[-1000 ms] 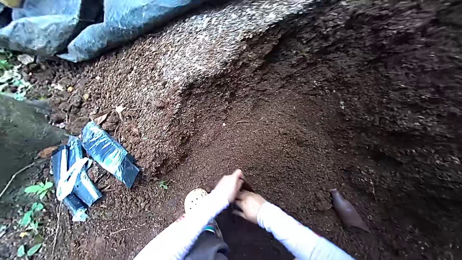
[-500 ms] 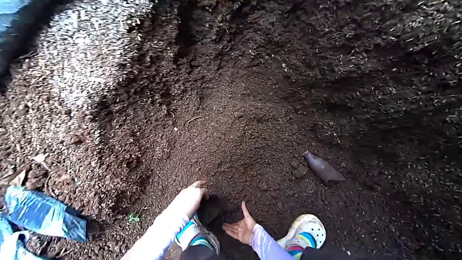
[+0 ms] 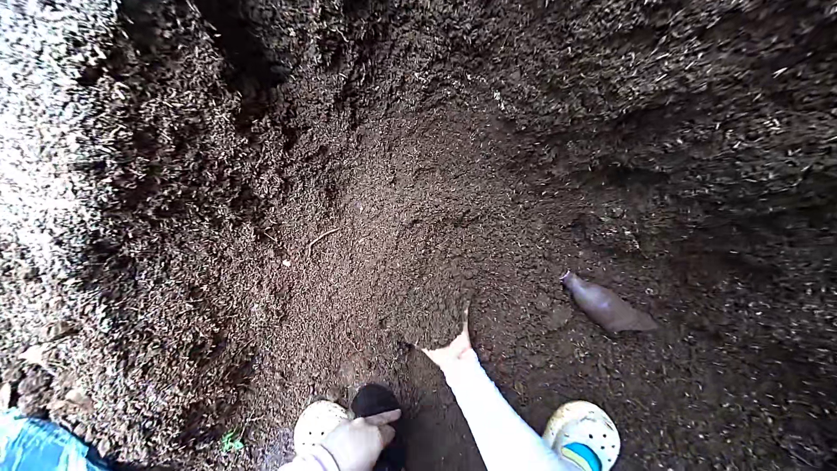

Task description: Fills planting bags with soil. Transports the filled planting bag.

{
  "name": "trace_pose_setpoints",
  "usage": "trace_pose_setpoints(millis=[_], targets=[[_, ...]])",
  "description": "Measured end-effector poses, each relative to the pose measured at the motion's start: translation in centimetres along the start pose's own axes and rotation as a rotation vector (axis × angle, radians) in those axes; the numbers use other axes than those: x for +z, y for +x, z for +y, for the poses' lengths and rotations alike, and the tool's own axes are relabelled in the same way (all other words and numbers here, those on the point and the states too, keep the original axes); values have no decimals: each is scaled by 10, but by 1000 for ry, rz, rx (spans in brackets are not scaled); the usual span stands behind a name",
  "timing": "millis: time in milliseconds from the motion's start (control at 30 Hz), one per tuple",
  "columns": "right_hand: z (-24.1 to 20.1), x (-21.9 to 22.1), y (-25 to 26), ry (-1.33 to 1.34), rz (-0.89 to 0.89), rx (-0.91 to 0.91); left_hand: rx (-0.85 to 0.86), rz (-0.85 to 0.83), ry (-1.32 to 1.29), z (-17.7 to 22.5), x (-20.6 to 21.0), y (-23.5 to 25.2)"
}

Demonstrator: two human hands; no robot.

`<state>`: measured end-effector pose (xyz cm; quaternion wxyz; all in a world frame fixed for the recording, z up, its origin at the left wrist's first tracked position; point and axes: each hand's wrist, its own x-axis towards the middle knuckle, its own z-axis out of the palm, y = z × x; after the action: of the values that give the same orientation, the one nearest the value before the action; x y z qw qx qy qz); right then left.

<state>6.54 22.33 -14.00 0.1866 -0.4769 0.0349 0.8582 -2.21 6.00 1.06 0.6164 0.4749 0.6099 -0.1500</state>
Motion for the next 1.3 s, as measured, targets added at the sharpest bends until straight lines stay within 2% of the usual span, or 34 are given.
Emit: trace_pose_setpoints(millis=[100, 200, 267, 333, 433, 500, 633, 800, 900, 1033, 1133, 1233, 1300], targets=[[-5, 7, -4, 16, 114, -63, 9, 60, -113, 18, -16, -10], [-18, 2, -6, -199, 191, -120, 40, 168, -412, 24, -32, -21], [-32, 1, -13, -320, 175, -116, 59, 267, -691, 27, -33, -21], [-47, 12, -29, -300, 132, -161, 68, 361, -938, 32, -28, -7], [-71, 27, -53, -294, -14, -212, 23, 523, -1050, 35, -33, 21], [-85, 39, -68, -296, -144, -159, 0, 586, -1051, 38, -47, 30], [-89, 57, -107, -296, -342, -18, -58, 567, -895, 46, -68, 25], [-74, 56, -151, -353, -297, 22, -104, 587, -634, 58, -57, 22], [-65, 47, -164, -465, -221, -63, -137, 652, -575, 59, -39, 23], [-61, 44, -177, -841, -93, -231, -96, 716, -550, 63, -11, 28], [-57, 54, -192, -1068, -110, -324, -131, 738, -593, 72, -6, 22], [-50, 59, -198, -1299, -75, -317, -125, 800, -669, 75, -4, 23], [-50, 59, -200, -1605, -50, -300, -71, 854, -681, 74, -2, 28]])
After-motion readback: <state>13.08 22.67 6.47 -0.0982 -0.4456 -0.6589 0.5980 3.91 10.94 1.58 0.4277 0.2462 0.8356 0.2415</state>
